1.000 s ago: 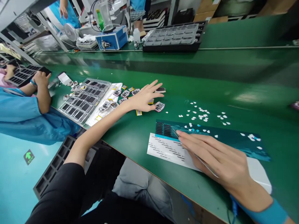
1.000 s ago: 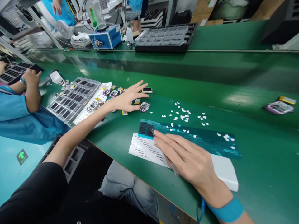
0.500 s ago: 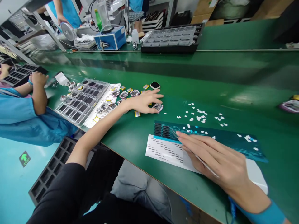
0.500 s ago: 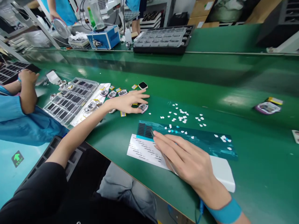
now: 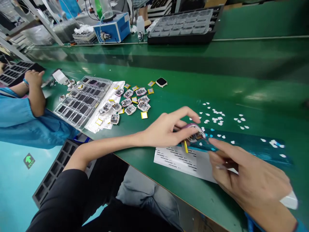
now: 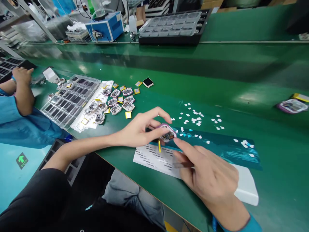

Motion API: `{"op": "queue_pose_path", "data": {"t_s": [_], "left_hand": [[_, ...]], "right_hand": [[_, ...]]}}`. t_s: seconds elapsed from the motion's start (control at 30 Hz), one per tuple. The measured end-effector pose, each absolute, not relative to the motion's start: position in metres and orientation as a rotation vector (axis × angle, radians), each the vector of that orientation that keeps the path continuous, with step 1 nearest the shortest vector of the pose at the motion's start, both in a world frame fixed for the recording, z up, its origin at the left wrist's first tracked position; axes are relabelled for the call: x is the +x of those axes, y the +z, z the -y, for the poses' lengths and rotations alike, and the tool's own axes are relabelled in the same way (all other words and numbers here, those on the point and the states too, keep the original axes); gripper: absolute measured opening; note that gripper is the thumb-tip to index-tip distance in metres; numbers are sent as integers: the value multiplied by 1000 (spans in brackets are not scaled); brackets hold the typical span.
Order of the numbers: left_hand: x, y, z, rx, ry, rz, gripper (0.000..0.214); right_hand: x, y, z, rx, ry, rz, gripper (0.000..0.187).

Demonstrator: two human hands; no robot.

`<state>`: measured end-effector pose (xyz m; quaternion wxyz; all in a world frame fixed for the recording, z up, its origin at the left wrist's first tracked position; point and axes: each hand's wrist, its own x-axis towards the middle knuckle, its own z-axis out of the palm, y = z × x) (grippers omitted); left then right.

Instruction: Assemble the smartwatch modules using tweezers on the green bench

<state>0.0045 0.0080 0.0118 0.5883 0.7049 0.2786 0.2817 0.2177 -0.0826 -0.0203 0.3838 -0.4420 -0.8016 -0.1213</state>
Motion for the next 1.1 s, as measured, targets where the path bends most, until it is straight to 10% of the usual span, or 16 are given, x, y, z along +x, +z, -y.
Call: {"op": "queue_pose_path", "data": {"t_s": [0.27, 0.53, 1.1], "left_hand": [[13, -13, 21, 1135, 707, -546, 13], [10, -1, 30, 1380, 741, -732, 13], [5, 5, 16, 1423, 442, -578, 13]], "right_hand": [[202, -7, 80, -1293, -472, 2028, 16], [209, -10, 89, -1295, -391, 2175, 68], [216, -10, 84, -1262, -174, 2022, 23]]}}
